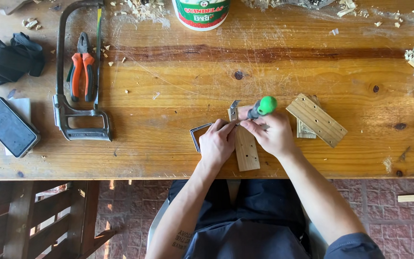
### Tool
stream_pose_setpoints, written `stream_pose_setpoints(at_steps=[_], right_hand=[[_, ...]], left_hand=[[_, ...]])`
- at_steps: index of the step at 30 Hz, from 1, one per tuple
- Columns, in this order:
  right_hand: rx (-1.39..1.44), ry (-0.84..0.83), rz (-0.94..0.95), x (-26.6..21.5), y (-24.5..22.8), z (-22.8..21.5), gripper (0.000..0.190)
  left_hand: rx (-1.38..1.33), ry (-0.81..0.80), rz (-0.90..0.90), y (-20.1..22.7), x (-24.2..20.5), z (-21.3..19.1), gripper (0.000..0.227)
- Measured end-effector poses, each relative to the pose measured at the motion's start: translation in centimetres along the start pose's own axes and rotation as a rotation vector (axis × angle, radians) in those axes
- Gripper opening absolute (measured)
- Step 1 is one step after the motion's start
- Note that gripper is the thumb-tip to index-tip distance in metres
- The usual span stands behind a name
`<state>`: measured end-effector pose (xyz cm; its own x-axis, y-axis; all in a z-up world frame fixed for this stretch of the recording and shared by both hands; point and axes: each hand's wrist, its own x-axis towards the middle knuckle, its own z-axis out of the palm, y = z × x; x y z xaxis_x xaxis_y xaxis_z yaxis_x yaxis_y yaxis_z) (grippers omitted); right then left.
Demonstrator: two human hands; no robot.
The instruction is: The person assembles small wooden pieces by inserting metal brackets and tightening screws with a screwdriver. They handle multiple pieces one at a time, aligning brackets and securing them to form joints on a cluttered workbench.
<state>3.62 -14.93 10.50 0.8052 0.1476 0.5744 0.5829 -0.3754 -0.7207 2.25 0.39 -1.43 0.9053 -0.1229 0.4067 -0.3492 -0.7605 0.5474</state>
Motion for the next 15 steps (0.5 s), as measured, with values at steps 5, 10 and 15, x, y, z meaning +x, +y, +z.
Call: stream_pose_setpoints(at_steps=[5, 10, 15], right_hand=[[-0.026, 0.045, 0.013, -1.6, 1.7, -0.3, 0.010], [-0.053, -0.008, 0.048, -3.8, 5.0, -0.9, 0.007], [-0.042, 0.042, 0.030, -1.9, 1.8, -0.3, 0.011]], left_hand=[[-0.031, -0.035, -0.006, -0.1, 0.1, -0.2, 0.018], [-0.027, -0.052, -0.012, 0.0, 0.2, -0.3, 0.019], [-0.029, -0.052, -0.016, 0.2, 0.3, -0.5, 0.020]])
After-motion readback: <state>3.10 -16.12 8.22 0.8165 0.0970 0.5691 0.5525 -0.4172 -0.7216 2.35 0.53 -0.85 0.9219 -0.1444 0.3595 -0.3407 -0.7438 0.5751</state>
